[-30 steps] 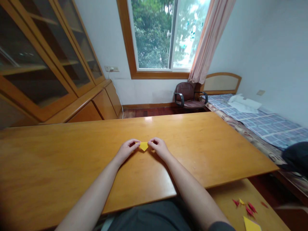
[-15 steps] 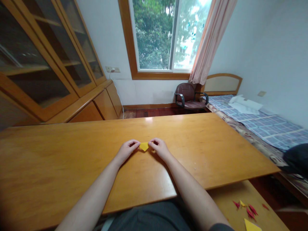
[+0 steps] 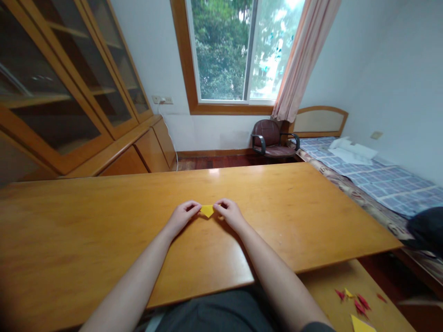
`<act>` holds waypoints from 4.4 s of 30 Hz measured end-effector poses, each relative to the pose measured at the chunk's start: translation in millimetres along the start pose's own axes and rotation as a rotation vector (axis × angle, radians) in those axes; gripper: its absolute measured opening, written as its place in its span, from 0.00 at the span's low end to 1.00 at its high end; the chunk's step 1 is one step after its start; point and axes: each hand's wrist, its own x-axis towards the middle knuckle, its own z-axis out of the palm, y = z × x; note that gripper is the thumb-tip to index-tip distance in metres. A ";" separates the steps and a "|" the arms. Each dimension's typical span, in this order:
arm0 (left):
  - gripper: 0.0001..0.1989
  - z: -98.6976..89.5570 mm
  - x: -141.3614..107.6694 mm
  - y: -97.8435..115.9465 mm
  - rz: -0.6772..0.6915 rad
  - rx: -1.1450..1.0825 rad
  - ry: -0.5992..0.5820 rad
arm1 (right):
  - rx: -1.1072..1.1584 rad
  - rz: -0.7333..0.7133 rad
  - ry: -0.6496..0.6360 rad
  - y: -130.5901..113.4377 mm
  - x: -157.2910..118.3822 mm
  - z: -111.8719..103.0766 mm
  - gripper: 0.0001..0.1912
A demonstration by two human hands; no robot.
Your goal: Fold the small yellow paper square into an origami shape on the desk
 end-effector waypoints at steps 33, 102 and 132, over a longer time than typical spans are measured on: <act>0.13 -2.1 0.9 0.6 -0.049 -0.130 0.013 | 0.077 -0.011 0.058 1.1 2.4 -2.7 0.11; 0.12 -0.4 -3.6 3.1 0.013 -0.082 0.110 | -0.016 -0.071 0.189 6.7 4.9 -7.2 0.10; 0.10 3.7 -3.7 13.5 0.071 0.079 -0.083 | -0.091 -0.103 -0.001 2.7 -0.1 -1.0 0.10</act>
